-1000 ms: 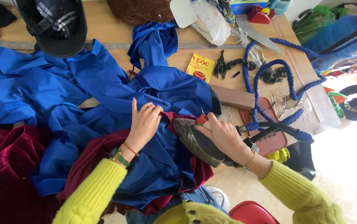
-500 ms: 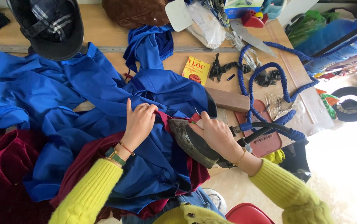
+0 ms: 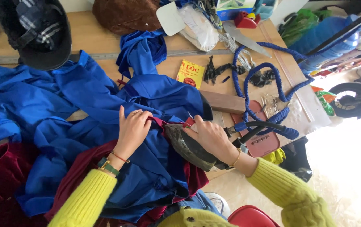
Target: Ironing and arranging blue and maroon velvet fabric pieces on a workbench in a sewing factory.
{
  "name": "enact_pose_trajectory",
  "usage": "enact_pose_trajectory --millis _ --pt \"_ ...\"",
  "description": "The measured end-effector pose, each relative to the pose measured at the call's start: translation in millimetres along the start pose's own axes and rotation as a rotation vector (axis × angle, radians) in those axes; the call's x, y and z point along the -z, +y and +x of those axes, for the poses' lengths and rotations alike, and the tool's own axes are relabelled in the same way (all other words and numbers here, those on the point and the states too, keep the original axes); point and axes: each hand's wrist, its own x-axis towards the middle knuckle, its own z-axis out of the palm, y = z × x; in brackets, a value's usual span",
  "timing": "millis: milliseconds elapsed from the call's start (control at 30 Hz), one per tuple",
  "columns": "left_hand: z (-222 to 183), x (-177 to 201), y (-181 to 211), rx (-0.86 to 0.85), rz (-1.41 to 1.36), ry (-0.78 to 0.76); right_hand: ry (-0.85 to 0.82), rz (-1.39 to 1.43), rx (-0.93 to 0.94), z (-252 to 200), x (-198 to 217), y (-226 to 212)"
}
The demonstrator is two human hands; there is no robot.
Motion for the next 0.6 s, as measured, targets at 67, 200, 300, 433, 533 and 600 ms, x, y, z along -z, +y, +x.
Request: enact_pose_trajectory --millis 67,200,300,433,533,600 --pt "0.8 0.7 -0.1 0.019 -0.003 -0.011 0.012 0.002 0.002 -0.3 -0.2 0.1" --pt "1.6 6.8 -1.0 0.020 0.018 -0.027 0.028 0.038 0.008 2.2 -10.5 4.6" --pt "3.3 8.3 -1.4 0.021 0.011 -0.052 -0.024 0.093 0.016 3.5 -11.6 7.7" --pt "2.6 12.3 2.5 0.045 -0.006 -0.095 -0.009 0.074 0.022 0.5 -3.9 4.6" --pt "0.0 13.0 1.7 0.053 -0.003 -0.105 -0.007 0.058 0.029 2.0 -5.6 5.8" --pt "-2.1 13.1 1.7 0.065 0.006 -0.105 -0.011 0.056 0.033 2.7 -6.5 7.3"
